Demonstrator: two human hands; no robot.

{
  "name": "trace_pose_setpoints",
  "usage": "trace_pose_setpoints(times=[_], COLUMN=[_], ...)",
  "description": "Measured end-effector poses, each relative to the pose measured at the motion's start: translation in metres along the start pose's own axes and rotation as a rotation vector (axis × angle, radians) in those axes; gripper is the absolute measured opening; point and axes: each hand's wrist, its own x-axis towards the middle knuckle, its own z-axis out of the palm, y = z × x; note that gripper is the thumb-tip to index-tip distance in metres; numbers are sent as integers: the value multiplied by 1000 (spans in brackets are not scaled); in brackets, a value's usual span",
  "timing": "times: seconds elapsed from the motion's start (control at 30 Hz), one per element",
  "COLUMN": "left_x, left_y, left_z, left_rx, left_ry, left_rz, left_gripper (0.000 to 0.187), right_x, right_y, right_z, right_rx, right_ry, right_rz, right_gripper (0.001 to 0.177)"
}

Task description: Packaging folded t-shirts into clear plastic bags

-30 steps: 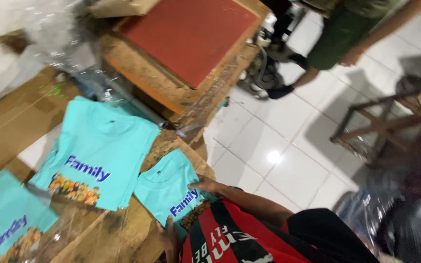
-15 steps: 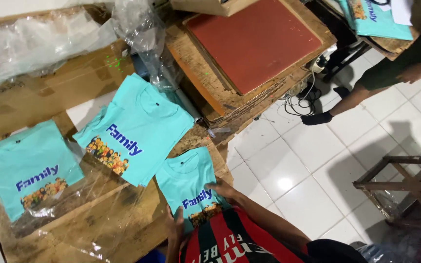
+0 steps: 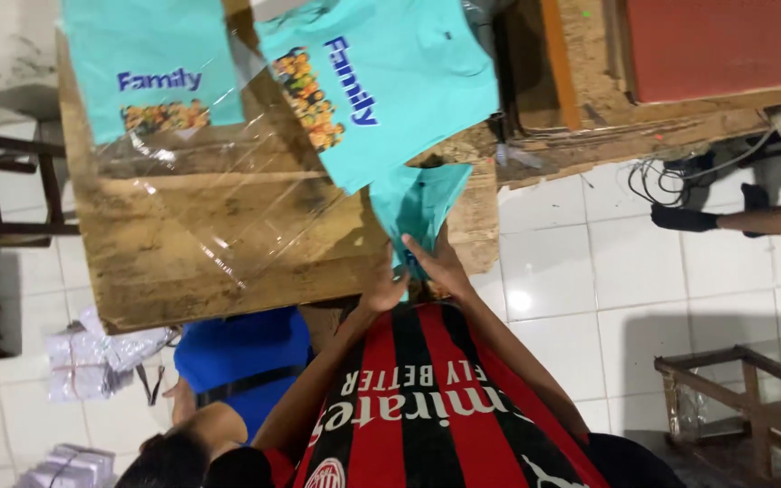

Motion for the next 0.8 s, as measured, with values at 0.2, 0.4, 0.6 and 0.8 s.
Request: trace_pose_setpoints(times=[0.2, 0.4, 0.6, 0.8], left_x=[5, -23, -20, 7], left_y=[-23, -13, -33, -84], left_z=[1, -88, -209, -227], left_rx=[88, 63, 668, 845], left_ry=[-261, -136, 399, 456], left_rz=[146, 418, 694, 798], left_gripper=[58, 46, 28, 8], right_x=[53, 92, 23, -27], right_y=[47, 118, 78, 56], right_z=[37, 38, 28, 28], right_rx=[-431, -846, -427, -227], right_ry=[182, 324, 253, 64], right_rz=[49, -47, -78, -257], right_gripper=[126, 70, 66, 61])
